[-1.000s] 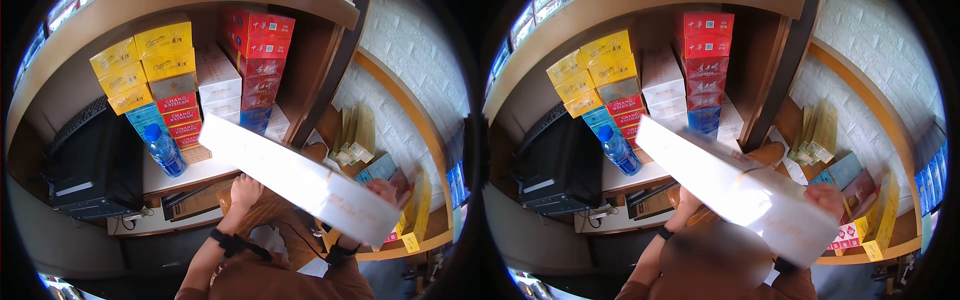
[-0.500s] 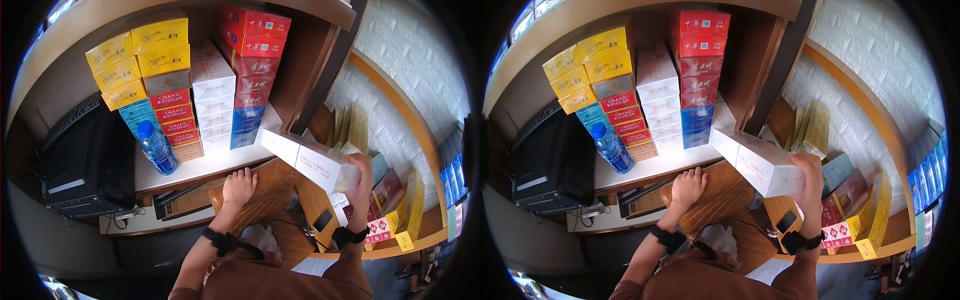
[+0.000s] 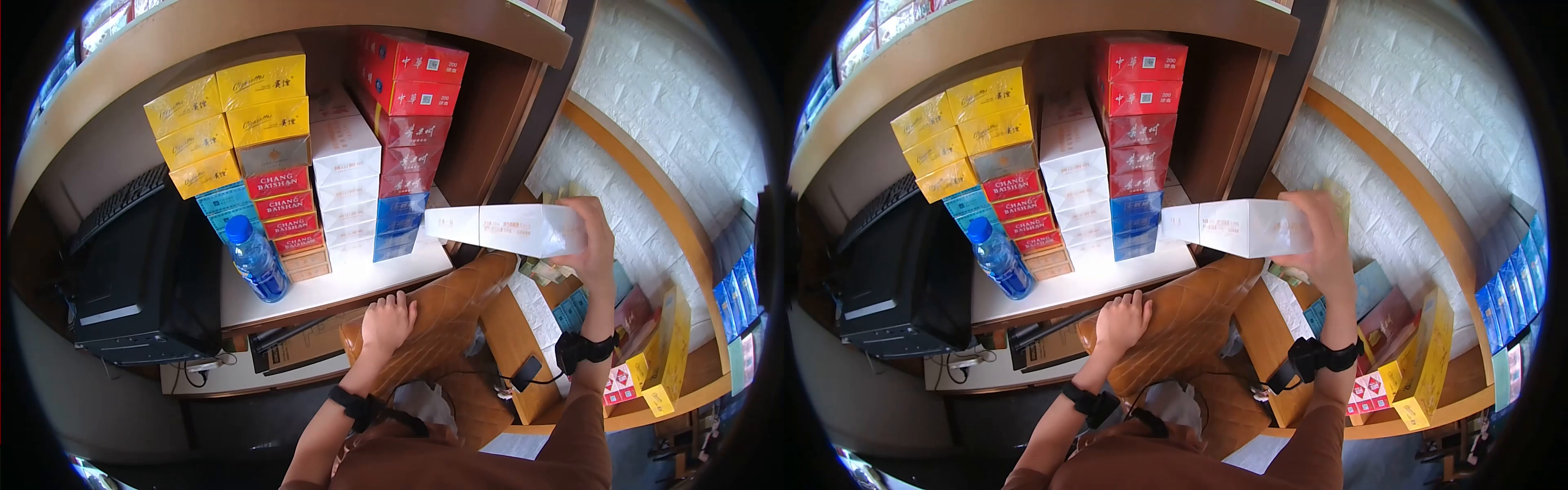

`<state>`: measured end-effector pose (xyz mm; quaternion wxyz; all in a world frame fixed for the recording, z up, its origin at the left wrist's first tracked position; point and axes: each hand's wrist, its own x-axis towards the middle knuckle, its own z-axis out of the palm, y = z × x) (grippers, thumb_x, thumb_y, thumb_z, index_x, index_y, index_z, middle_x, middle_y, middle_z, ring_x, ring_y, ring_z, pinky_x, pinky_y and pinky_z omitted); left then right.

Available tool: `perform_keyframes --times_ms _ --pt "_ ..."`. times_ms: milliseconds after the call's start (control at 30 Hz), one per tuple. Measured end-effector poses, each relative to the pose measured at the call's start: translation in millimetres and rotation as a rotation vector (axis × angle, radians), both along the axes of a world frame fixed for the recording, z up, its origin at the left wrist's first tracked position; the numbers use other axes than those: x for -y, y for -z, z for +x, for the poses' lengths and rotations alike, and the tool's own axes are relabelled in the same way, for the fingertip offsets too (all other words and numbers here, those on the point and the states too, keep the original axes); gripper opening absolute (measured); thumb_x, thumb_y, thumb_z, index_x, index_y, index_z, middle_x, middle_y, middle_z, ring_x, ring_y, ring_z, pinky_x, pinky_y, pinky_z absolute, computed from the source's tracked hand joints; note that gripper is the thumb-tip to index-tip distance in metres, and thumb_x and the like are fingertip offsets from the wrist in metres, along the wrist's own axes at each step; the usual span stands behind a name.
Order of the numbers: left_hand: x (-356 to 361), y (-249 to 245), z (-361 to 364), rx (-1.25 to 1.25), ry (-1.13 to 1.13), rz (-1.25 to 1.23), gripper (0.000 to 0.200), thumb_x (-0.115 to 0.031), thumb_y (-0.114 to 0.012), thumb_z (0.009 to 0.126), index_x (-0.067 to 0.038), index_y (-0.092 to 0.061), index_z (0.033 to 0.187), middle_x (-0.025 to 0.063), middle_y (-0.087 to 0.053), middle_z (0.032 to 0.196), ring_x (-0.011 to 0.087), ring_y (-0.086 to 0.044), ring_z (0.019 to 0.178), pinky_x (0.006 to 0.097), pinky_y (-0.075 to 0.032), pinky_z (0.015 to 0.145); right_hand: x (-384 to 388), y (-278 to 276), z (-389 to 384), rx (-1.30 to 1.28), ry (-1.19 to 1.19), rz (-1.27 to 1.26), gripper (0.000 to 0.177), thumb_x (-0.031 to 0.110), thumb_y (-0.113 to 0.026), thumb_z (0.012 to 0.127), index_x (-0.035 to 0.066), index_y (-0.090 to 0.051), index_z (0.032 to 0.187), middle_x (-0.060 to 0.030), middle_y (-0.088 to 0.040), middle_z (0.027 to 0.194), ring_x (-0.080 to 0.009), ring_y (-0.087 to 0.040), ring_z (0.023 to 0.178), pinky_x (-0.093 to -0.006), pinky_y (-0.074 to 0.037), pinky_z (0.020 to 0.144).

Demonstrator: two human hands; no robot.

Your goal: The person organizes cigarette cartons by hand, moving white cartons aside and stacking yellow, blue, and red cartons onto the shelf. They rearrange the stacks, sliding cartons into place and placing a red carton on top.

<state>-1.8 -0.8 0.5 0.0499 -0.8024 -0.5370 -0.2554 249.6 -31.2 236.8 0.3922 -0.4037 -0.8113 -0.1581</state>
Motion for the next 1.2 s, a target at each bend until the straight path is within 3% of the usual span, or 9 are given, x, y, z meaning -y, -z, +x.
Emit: perform_keyframes --times_ms 367,500,633,767,900,967,1033,1100,1200 --pt "1 1 1 0.002 -0.012 0.02 0.029 -0.033 -0.046 0.089 -0.006 -0.054 0.08 0.0086 -0.059 0.065 0.0235 -0.061 0.062 0.0337 -0.048 0.057 -1 30 -2 0.142 -0.06 0.186 0.063 0.02 -0.077 0.056 0.0 -0.051 0.11 -0.0143 -0.055 0.103 -0.0334 -0.054 0.093 -0.0396 -0.045 0.08" --pt "0 2 2 -0.007 -0.016 0.025 0.029 -0.033 -0.046 0.089 -0.006 -0.054 0.08 0.0083 -0.059 0.065 0.0234 -0.061 0.062 0.0335 -0.048 0.057 3 77 7 0.16 -0.069 0.259 0.052 0.011 -0.074 0.061 0.0 -0.051 0.106 -0.0142 -0.055 0.105 -0.0335 -0.055 0.094 -0.041 -0.046 0.081" --pt "1 2 1 -0.02 -0.017 0.023 0.029 -0.033 -0.045 0.089 -0.006 -0.054 0.08 0.0085 -0.059 0.066 0.0235 -0.061 0.062 0.0333 -0.048 0.057 -5 117 18 0.216 0.067 0.249 0.058 0.007 -0.073 0.059 0.008 -0.047 0.111 -0.0119 -0.052 0.109 -0.0325 -0.052 0.103 -0.0409 -0.045 0.084" --pt "-1 3 1 -0.024 -0.002 0.027 0.03 -0.033 -0.045 0.09 -0.006 -0.054 0.081 0.0092 -0.059 0.066 0.0239 -0.061 0.062 0.0337 -0.049 0.057 -36 176 10 0.178 0.176 0.147 0.065 0.012 -0.073 0.062 0.013 -0.042 0.12 -0.013 -0.039 0.128 -0.0324 -0.037 0.122 -0.0523 -0.032 0.095" --pt "0 2 1 -0.003 -0.006 0.008 0.03 -0.033 -0.044 0.09 -0.006 -0.055 0.081 0.0098 -0.06 0.067 0.0247 -0.061 0.062 0.0344 -0.049 0.057 -80 191 -30 0.201 0.374 -0.029 0.072 0.018 -0.071 0.069 0.016 -0.035 0.131 -0.0142 -0.028 0.14 -0.035 -0.027 0.13 -0.0564 -0.024 0.099" --pt "1 1 1 -0.001 -0.005 0.013 0.03 -0.033 -0.044 0.09 -0.006 -0.055 0.081 0.01 -0.06 0.067 0.0249 -0.061 0.062 0.0346 -0.05 0.058 -109 191 -45 0.144 0.462 -0.143 0.08 0.024 -0.068 0.074 0.015 -0.024 0.14 -0.0161 -0.014 0.147 -0.0382 -0.017 0.134 -0.057 -0.021 0.101" --pt "1 -1 1 0.003 0.002 0.026 0.027 -0.03 -0.045 0.09 -0.006 -0.054 0.081 0.0105 -0.061 0.066 0.0255 -0.062 0.06 0.0348 -0.05 0.056 -125 187 -66 0.063 0.524 -0.198 0.087 0.026 -0.067 0.076 0.012 -0.014 0.144 -0.0184 -0.006 0.149 -0.0391 -0.009 0.136 -0.0579 -0.017 0.103" --pt "2 -2 1 0.002 0.005 0.029 0.027 -0.03 -0.045 0.09 -0.006 -0.054 0.081 0.0103 -0.06 0.065 0.0256 -0.062 0.06 0.0348 -0.05 0.055 -127 193 -86 0.081 0.632 -0.294 0.092 0.025 -0.065 0.077 0.001 -0.005 0.143 -0.0217 -0.001 0.148 -0.0385 -0.001 0.137 -0.0561 -0.011 0.106" --pt "0 1 0 -0.008 -0.002 0.032 0.028 -0.031 -0.045 0.09 -0.006 -0.054 0.08 0.0102 -0.06 0.065 0.0254 -0.062 0.06 0.0346 -0.051 0.055 -121 223 -105 0.058 0.383 -0.664 0.093 0.022 -0.061 0.079 -0.003 0.004 0.141 -0.0241 0.002 0.148 -0.0353 -0.003 0.138 -0.053 -0.01 0.108"
